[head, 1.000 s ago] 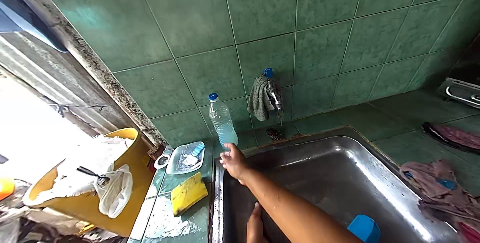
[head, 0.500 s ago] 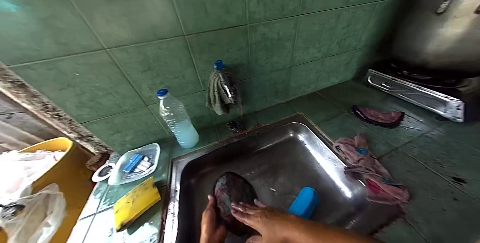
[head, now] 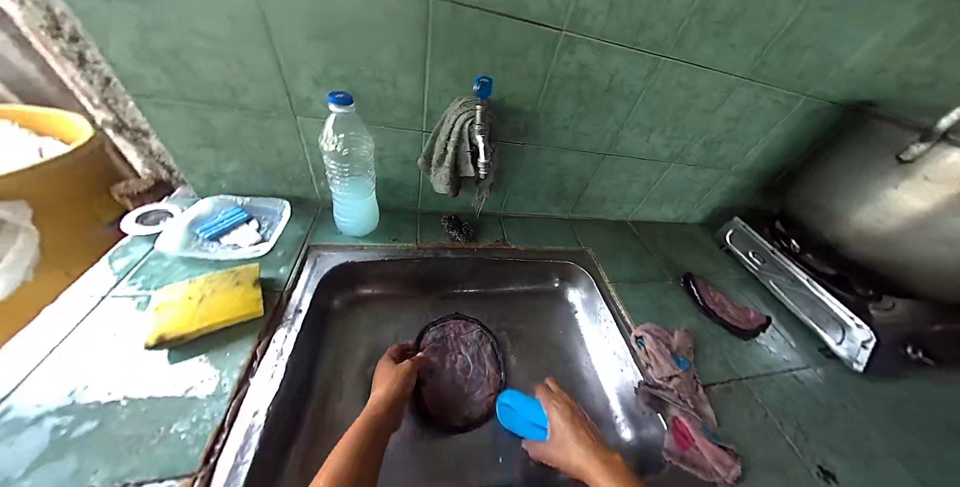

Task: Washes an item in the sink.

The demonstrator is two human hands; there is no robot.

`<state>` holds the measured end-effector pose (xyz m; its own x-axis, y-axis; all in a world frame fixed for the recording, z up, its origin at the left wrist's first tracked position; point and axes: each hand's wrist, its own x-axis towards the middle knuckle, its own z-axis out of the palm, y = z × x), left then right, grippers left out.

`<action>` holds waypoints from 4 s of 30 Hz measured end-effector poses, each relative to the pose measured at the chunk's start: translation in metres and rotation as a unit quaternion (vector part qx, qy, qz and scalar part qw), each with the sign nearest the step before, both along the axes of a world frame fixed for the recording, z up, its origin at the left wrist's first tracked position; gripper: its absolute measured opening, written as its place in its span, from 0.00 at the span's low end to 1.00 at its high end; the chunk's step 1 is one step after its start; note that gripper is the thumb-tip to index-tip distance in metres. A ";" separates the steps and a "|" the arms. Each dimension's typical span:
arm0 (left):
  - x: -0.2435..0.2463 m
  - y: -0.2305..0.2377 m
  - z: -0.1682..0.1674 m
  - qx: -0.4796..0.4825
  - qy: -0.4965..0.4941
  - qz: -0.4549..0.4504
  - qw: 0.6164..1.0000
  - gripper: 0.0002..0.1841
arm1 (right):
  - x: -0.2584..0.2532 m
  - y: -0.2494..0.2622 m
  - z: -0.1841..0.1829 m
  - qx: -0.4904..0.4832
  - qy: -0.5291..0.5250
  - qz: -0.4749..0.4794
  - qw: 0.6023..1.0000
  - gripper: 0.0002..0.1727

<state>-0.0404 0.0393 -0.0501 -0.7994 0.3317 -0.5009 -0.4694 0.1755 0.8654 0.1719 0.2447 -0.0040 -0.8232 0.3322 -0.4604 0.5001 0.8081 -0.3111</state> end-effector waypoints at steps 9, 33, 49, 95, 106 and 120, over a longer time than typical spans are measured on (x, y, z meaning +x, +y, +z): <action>-0.016 -0.022 -0.003 -0.266 0.066 -0.245 0.930 0.19 | -0.125 -0.086 0.005 -0.018 0.284 -0.089 0.954 0.48; -0.045 -0.027 0.000 -0.295 0.005 -0.301 0.907 0.14 | -0.137 0.033 -0.039 0.191 0.123 -0.091 0.970 0.30; -0.051 -0.026 0.002 -0.276 -0.005 -0.291 0.916 0.13 | -0.160 -0.016 -0.024 0.151 0.169 -0.027 0.974 0.31; -0.059 -0.001 0.005 -0.248 0.106 -0.306 0.913 0.18 | -0.118 -0.059 -0.021 0.119 0.004 -0.163 0.979 0.36; -0.046 -0.006 0.008 -0.314 0.122 -0.362 0.869 0.09 | -0.137 -0.086 -0.041 0.156 0.165 0.069 0.971 0.26; -0.044 -0.014 0.000 -0.311 0.116 -0.340 0.880 0.09 | -0.124 -0.072 -0.053 0.181 0.234 0.036 0.955 0.24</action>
<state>-0.0846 0.0251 -0.0499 -0.6269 0.4915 -0.6045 0.1028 0.8213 0.5612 0.0478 0.1731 -0.0571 -0.9371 0.3351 0.0979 0.3144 0.9319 -0.1811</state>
